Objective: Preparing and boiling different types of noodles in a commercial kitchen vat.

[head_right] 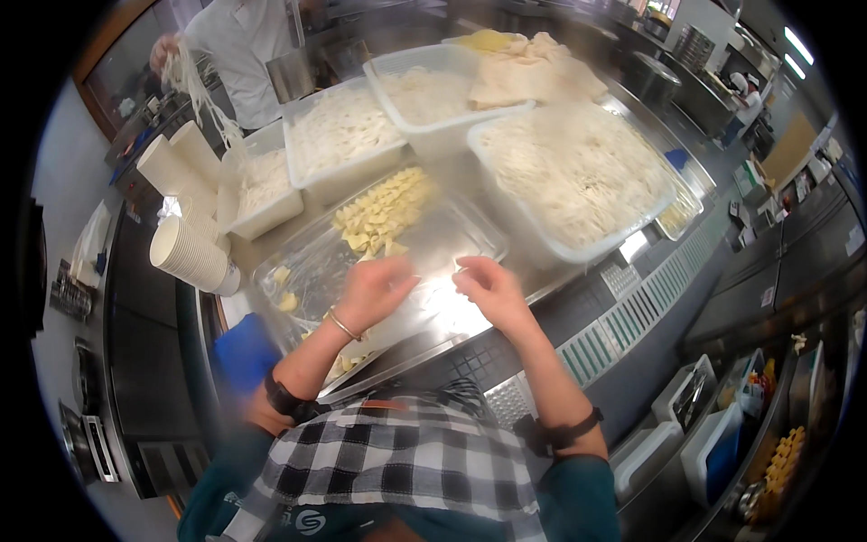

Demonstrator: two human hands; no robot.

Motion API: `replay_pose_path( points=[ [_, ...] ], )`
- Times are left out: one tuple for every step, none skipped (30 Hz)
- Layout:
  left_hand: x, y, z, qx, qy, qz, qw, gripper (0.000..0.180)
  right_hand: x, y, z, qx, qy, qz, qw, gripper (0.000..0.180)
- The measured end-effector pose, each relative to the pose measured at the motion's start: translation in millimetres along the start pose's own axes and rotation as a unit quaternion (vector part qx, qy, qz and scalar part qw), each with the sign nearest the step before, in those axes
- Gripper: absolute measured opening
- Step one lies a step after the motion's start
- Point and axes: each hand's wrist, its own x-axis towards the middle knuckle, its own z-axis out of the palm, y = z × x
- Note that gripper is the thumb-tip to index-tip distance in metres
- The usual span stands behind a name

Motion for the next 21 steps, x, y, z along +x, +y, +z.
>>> replay_pose_path(
  points=[
    [-0.7, 0.3, -1.4, 0.016, 0.012, 0.008, 1.0, 0.01, -0.1, -0.3, 2.0, 0.0, -0.004, 0.001, 1.0, 0.019],
    [-1.2, 0.6, -1.9, 0.016, 0.013, 0.007, 1.0, 0.01, -0.5, -0.3, 4.2, -0.019, -0.027, 0.011, 0.999, 0.018],
    [-1.6, 1.0, -1.9, 0.004, 0.01, 0.011, 1.0, 0.01, -0.7, -0.4, 6.2, -0.038, -0.051, 0.021, 0.998, 0.017],
    [-2.3, 0.6, -2.3, -0.008, 0.007, 0.016, 1.0, 0.011, -0.7, -0.9, 6.9, -0.038, -0.052, 0.021, 0.998, 0.017],
    [-3.3, -2.2, -2.6, -0.007, 0.009, 0.013, 1.0, 0.011, 0.4, -1.5, 6.5, -0.038, -0.04, 0.023, 0.998, 0.016],
    [-4.2, -6.6, -1.8, -0.009, 0.032, 0.017, 0.999, 0.011, 1.5, -1.7, 6.4, -0.038, -0.028, 0.025, 0.999, 0.016],
    [-5.2, -9.9, -1.8, -0.011, 0.054, 0.021, 0.998, 0.011, 2.6, -1.5, 7.1, -0.038, -0.031, 0.026, 0.998, 0.016],
    [-6.2, -11.4, -2.4, -0.011, 0.055, 0.019, 0.998, 0.011, 2.6, -1.1, 7.0, -0.05, -0.05, 0.026, 0.997, 0.014],
    [-7.7, -13.1, -3.6, -0.017, 0.05, 0.026, 0.998, 0.011, 2.4, -0.5, 7.5, -0.061, -0.069, 0.027, 0.995, 0.014],
    [-8.8, -14.4, -4.6, -0.023, 0.046, 0.032, 0.998, 0.012, 2.2, 0.4, 9.2, -0.062, -0.071, 0.028, 0.995, 0.014],
    [-6.7, -13.8, -4.2, -0.025, 0.046, 0.031, 0.998, 0.012, 2.0, 1.4, 11.0, -0.07, -0.041, 0.022, 0.996, 0.014],
    [-3.2, -12.0, -3.5, 0.013, 0.151, 0.039, 0.988, 0.013, 1.7, 2.3, 13.0, -0.078, -0.011, 0.016, 0.997, 0.014],
    [-2.0, -11.3, -3.0, 0.05, 0.255, 0.047, 0.965, 0.014, 0.5, 1.0, 15.1, -0.079, -0.012, 0.018, 0.997, 0.014],
    [-7.1, -13.1, -3.5, 0.051, 0.254, 0.045, 0.965, 0.014, -0.6, -2.1, 18.1, -0.151, 0.01, -0.009, 0.988, 0.014],
    [-16.5, -15.7, -3.7, 0.013, 0.176, -0.035, 0.984, 0.015, -1.0, -3.3, 21.6, -0.223, 0.032, -0.036, 0.974, 0.014],
    [-23.1, -17.0, -3.7, -0.027, 0.096, -0.114, 0.988, 0.016, -1.1, -0.6, 28.1, -0.222, 0.03, -0.035, 0.974, 0.014],
    [-26.1, -13.2, -3.2, -0.026, 0.097, -0.117, 0.988, 0.016, -2.6, 3.4, 37.3, -0.175, -0.016, -0.039, 0.984, 0.013],
    [-27.1, -6.4, -1.7, -0.174, -0.008, -0.192, 0.966, 0.016, -3.8, 5.8, 43.2, -0.126, -0.062, -0.042, 0.989, 0.012],
    [-28.5, -2.7, -0.9, -0.316, -0.112, -0.26, 0.906, 0.016, -4.4, 4.4, 45.6, -0.126, -0.064, -0.04, 0.989, 0.012],
    [-31.3, -6.8, 1.1, -0.372, -0.108, -0.264, 0.883, 0.016, -4.1, 1.5, 48.2, -0.062, -0.074, -0.017, 0.995, 0.011],
    [-33.3, -10.7, 0.6, -0.372, -0.107, -0.266, 0.883, 0.016, -3.2, 0.0, 50.2, 0.001, -0.084, 0.007, 0.996, 0.01]
  ],
)
